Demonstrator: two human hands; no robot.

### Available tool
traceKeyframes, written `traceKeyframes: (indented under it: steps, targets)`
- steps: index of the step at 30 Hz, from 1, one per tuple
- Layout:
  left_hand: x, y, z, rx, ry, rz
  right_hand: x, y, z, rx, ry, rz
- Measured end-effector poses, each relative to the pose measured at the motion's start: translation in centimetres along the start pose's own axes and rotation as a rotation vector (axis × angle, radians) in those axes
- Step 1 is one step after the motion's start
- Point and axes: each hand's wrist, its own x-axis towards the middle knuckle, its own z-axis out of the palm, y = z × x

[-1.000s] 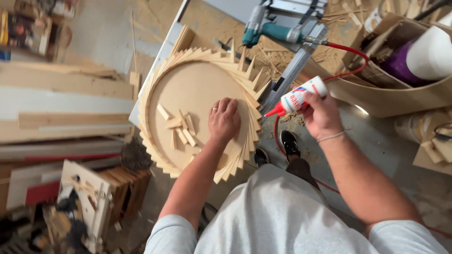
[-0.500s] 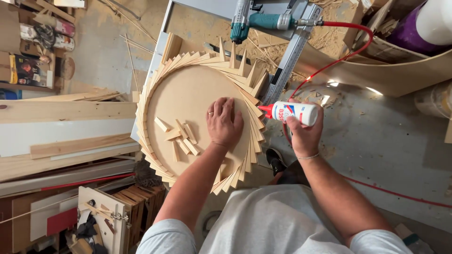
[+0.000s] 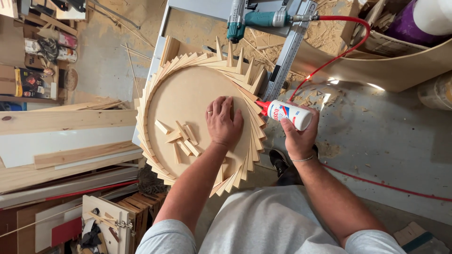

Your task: Assembling a circular wooden decorative piece by gluing and nailing small slats to a base

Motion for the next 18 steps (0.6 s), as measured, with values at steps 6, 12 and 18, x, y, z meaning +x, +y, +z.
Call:
traceKeyframes:
  steps: [6,12,18]
  targets:
    - [0.08,-0.04,-0.16,-0.017,-0.032,-0.013,-0.14,0.09,-0.02,-0.006,-0.002,0.007]
    - [-0.06,-0.12,0.01,-0.013,-0.035,-0.013,-0.03,0.02,-0.3,-0.024,0.0,-0.008]
    - [-0.15,-0.43,0.35,-0.002,-0.018,0.0,-0.16,-0.25,0.08,-0.062,0.023,0.0]
